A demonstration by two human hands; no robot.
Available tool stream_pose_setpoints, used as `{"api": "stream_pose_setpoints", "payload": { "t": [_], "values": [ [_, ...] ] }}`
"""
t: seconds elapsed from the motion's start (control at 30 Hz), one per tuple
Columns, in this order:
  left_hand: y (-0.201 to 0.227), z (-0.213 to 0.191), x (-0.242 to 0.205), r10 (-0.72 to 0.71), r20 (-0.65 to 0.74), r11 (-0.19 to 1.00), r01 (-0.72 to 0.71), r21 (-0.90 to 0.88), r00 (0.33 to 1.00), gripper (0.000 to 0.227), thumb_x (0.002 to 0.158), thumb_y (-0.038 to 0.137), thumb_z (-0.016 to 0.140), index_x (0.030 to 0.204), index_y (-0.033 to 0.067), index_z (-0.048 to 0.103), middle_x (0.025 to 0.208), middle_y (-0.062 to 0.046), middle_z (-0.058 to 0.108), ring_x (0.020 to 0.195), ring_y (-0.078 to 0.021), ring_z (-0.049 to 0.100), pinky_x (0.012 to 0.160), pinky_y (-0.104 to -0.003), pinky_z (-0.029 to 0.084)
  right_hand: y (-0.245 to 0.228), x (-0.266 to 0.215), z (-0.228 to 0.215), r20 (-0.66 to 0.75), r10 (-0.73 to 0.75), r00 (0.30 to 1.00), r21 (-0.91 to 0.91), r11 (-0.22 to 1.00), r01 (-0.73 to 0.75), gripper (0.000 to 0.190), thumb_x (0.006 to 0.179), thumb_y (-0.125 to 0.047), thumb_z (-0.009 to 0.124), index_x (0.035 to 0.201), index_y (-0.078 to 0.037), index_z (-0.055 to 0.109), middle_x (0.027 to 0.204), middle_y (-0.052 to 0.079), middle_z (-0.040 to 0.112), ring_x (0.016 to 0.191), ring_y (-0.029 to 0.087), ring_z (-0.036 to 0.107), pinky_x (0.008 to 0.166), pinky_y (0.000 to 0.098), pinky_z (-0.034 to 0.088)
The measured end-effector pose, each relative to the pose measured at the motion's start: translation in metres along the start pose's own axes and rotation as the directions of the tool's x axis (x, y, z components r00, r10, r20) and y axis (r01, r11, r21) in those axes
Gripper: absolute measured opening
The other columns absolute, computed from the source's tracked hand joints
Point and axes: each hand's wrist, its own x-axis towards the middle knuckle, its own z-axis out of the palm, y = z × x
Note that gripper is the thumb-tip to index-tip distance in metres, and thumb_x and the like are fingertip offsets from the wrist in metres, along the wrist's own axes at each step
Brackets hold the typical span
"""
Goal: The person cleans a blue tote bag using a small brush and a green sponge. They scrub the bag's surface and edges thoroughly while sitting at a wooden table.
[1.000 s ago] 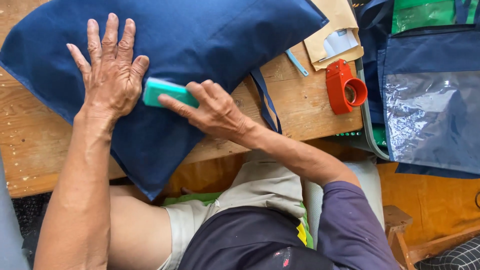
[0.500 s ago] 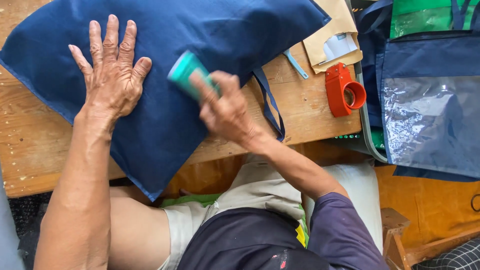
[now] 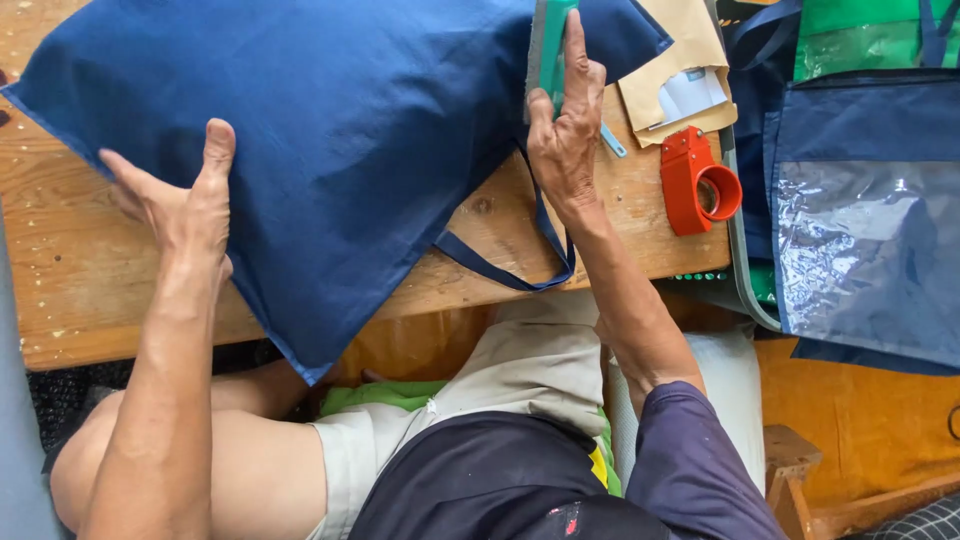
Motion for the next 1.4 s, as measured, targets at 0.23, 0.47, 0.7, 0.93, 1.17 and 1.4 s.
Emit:
{"api": "stream_pose_setpoints", "payload": {
  "t": [0.23,0.47,0.7,0.93,1.17,1.4],
  "values": [
    [-0.034,0.003,-0.008,-0.242,-0.078,0.945,0.216,-0.247,0.967,0.112,0.052,0.078,0.089,0.137,0.0147,0.051,0.144,-0.003,0.058,0.127,-0.0133,0.065,0.107,-0.028,0.06,-0.047,0.052,0.015,0.042,-0.179,0.983,0.022,0.984,0.179,0.045,0.11,-0.02,0.043,0.154,-0.025,0.042,0.131,0.009,0.059,0.122,0.024,0.053,0.107,0.0414,0.047],
    [-0.045,0.034,-0.047,-0.152,-0.105,0.924,0.103,-0.369,0.983,0.092,0.056,0.068,0.088,0.125,0.0109,0.064,0.126,-0.001,0.073,0.111,-0.0087,0.071,0.097,-0.024,0.061,-0.089,0.019,0.065,0.161,-0.234,0.959,-0.418,0.864,0.281,0.048,0.098,-0.029,0.075,0.136,-0.012,0.05,0.119,0.016,0.057,0.101,0.039,0.054,0.074,0.0526,0.05],
    [-0.116,0.041,-0.007,0.007,-0.044,0.888,-0.027,-0.46,0.999,0.077,0.083,0.057,0.098,0.132,0.0068,0.064,0.12,-0.017,0.065,0.108,-0.0231,0.067,0.094,-0.041,0.058,-0.154,-0.081,0.027,0.387,-0.607,0.694,0.298,0.795,0.529,0.044,0.112,-0.033,0.04,0.15,-0.017,0.052,0.115,0.012,0.057,0.099,0.031,0.058,0.084,0.0381,0.044],
    [-0.064,0.048,-0.079,-0.173,0.057,0.768,0.171,-0.617,0.983,0.058,0.067,0.042,0.089,0.101,0.0014,0.067,0.11,-0.004,0.074,0.096,-0.01,0.067,0.092,-0.03,0.062,-0.042,0.024,0.036,0.12,-0.241,0.963,-0.174,0.95,0.26,0.062,0.111,-0.017,0.064,0.162,-0.019,0.029,0.139,0.009,0.059,0.112,0.031,0.056,0.09,0.0441,0.046],
    [-0.058,0.065,-0.097,-0.199,0.119,0.819,0.232,-0.524,0.973,0.076,0.067,0.06,0.079,0.109,-0.0005,0.065,0.117,-0.002,0.068,0.105,-0.0083,0.061,0.099,-0.026,0.055,-0.069,-0.021,0.003,0.253,-0.264,0.931,0.08,0.965,0.251,0.064,0.097,-0.008,0.067,0.153,-0.003,0.037,0.126,0.02,0.054,0.118,0.033,0.054,0.101,0.0448,0.047],
    [-0.05,0.066,-0.099,-0.429,0.068,0.833,0.424,-0.356,0.901,0.104,0.051,0.081,0.071,0.122,0.0095,0.047,0.124,-0.001,0.046,0.124,-0.0114,0.053,0.113,-0.029,0.048,0.021,0.035,-0.042,0.059,0.483,0.874,0.426,0.779,-0.459,0.033,0.079,-0.014,0.065,0.103,-0.007,0.043,0.093,0.007,0.049,0.076,0.019,0.058,0.056,0.0319,0.059]
  ]
}}
